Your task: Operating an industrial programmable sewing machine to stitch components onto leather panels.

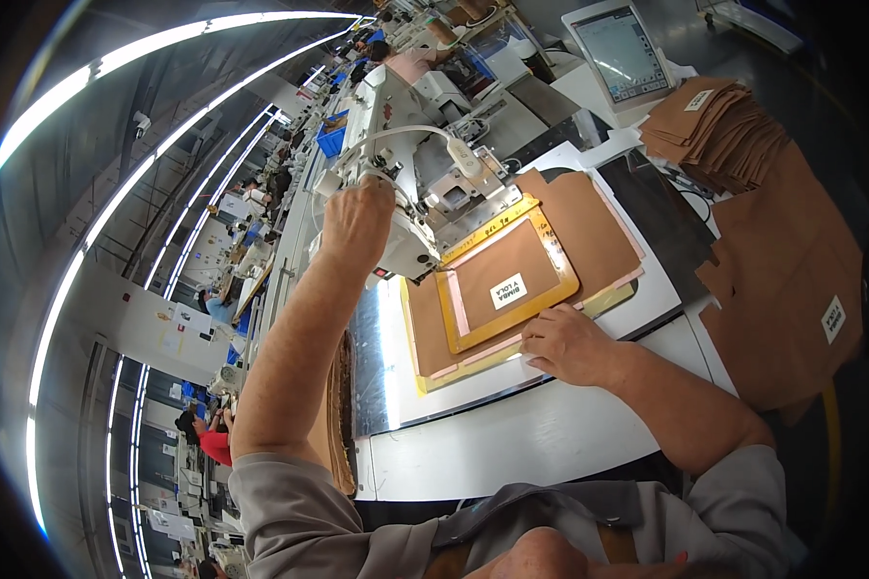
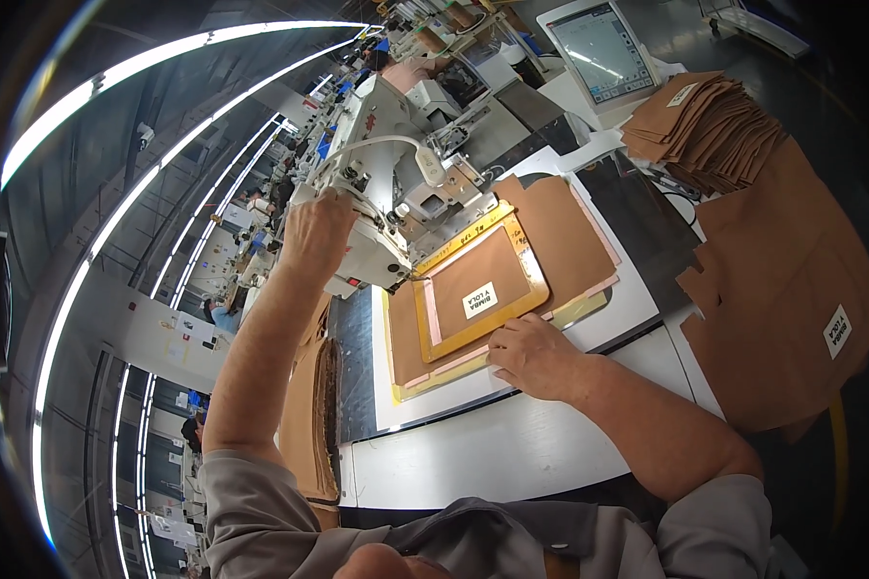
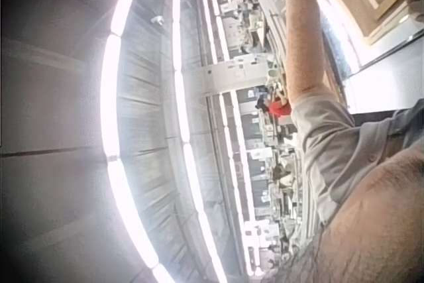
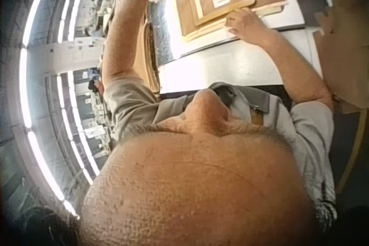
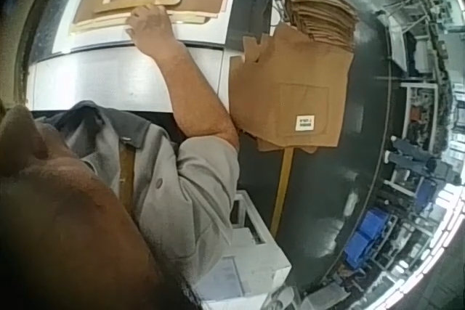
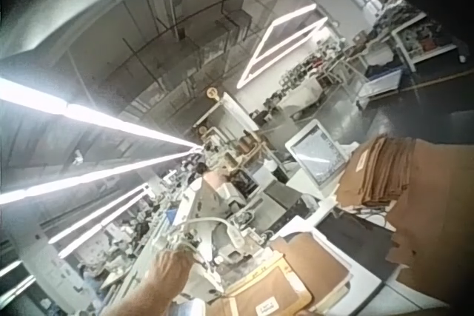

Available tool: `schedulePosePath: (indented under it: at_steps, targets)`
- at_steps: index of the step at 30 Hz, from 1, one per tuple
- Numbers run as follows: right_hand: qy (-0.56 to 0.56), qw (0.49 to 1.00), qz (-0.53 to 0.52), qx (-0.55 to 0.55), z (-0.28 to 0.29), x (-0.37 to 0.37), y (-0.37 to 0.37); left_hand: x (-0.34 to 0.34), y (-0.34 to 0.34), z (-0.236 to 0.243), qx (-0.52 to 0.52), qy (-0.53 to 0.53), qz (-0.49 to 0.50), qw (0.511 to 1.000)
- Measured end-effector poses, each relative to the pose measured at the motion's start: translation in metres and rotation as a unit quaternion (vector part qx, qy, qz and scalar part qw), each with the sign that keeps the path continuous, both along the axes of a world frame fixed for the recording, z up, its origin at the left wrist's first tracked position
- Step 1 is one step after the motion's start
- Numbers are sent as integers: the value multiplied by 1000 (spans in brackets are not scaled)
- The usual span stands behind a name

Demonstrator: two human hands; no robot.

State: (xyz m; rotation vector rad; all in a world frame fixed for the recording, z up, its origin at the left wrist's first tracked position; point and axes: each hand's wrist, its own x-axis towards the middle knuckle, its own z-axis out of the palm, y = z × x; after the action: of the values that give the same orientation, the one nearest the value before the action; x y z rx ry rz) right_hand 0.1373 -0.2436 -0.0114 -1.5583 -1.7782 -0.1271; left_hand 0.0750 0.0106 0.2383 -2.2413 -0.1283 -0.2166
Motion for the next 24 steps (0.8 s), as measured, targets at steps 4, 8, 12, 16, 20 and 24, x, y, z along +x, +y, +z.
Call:
schedulePosePath:
  at_steps: [4,8,12,16,20,24]
  targets:
    - [7,1000,-1,-19,-2,3,1,14,-23,-9,-38,-52,79,995]
    - [21,1000,3,8,1,2,0,19,-31,-7,4,2,91,996]
    - [22,999,28,4,11,-1,0,9,-12,-14,-84,-87,43,992]
    - [17,1000,25,-5,8,-2,1,-4,-31,-30,-233,-116,-10,966]
    - [34,999,23,-14,13,-6,0,-21,-38,-31,-267,-180,-77,944]
    - [21,999,19,-17,17,-5,-3,-40,-49,-43,-405,-255,-133,868]
